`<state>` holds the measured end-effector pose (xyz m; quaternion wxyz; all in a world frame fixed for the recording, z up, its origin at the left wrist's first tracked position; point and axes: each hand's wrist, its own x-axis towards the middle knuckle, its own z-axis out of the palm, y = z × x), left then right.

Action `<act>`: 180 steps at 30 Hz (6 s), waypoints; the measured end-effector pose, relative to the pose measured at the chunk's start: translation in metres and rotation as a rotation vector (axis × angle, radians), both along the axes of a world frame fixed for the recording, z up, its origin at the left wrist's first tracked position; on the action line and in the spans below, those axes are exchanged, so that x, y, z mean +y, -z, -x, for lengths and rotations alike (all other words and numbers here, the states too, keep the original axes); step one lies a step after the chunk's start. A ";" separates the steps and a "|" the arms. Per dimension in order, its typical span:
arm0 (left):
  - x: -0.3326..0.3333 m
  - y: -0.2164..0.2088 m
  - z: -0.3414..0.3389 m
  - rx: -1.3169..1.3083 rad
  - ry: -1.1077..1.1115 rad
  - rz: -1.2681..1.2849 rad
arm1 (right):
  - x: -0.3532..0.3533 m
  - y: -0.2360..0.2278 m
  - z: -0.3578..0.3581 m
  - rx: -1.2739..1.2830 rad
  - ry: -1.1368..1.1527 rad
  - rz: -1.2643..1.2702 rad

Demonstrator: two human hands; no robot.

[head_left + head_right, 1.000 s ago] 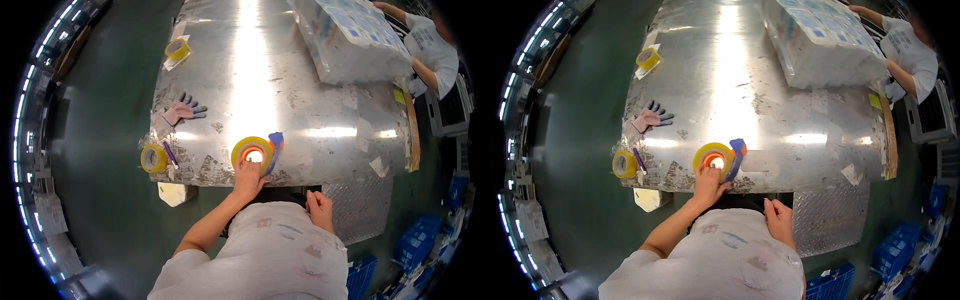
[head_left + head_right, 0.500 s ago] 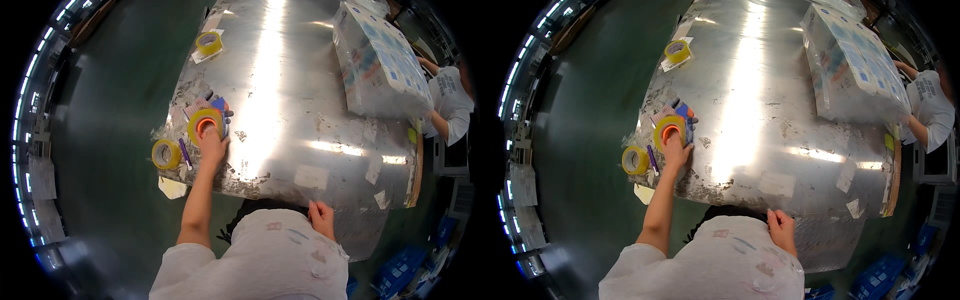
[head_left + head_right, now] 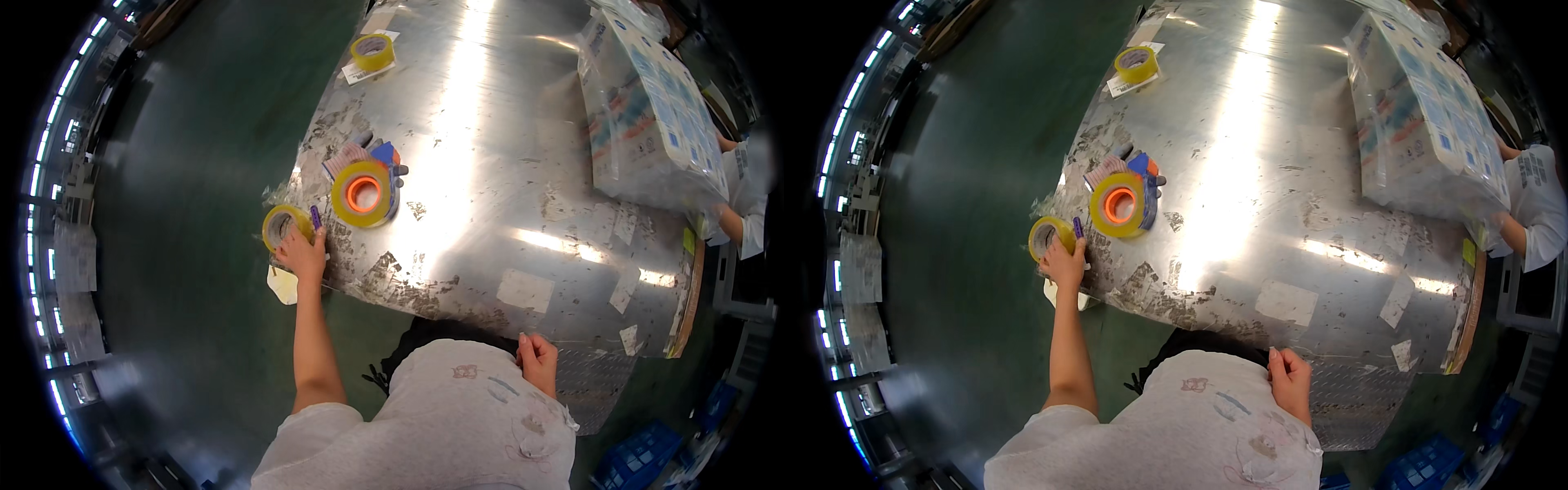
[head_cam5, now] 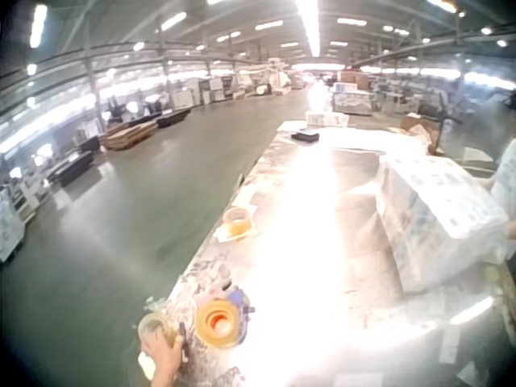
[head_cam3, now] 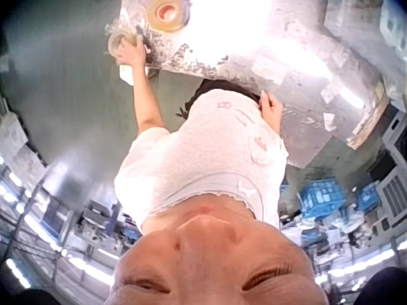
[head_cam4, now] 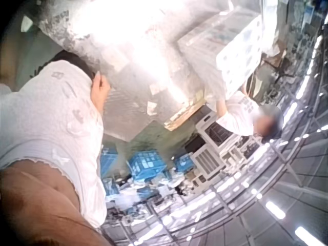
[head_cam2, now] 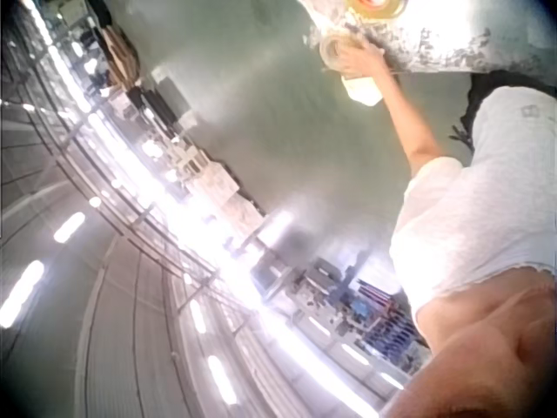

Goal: The person picks up a plastic bag containing stacks of paper rolls, pulls the plastic tight, and seals the package using a hand-held tape dispenser.

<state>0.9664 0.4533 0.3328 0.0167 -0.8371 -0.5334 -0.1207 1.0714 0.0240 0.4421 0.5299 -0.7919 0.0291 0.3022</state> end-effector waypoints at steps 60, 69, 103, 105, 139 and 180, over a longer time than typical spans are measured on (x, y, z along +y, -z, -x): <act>0.222 0.105 0.024 -1.173 -0.478 1.381 | 0.275 0.014 0.112 -0.149 -0.590 0.082; 0.214 0.096 -0.027 -0.981 -0.169 1.110 | 0.318 0.009 0.114 -0.141 -0.421 0.128; 0.211 0.086 -0.018 -0.746 -0.074 1.149 | 0.363 0.004 0.080 -0.124 -0.420 0.181; 0.207 0.046 -0.019 -0.774 0.019 1.167 | 0.357 0.009 0.082 -0.144 -0.413 0.169; 0.186 -0.031 0.115 -0.034 0.310 0.927 | 0.399 0.043 0.082 -1.052 -0.762 0.217; 0.141 -0.094 0.046 -1.514 0.435 1.849 | 0.470 0.009 0.064 0.190 0.094 -0.394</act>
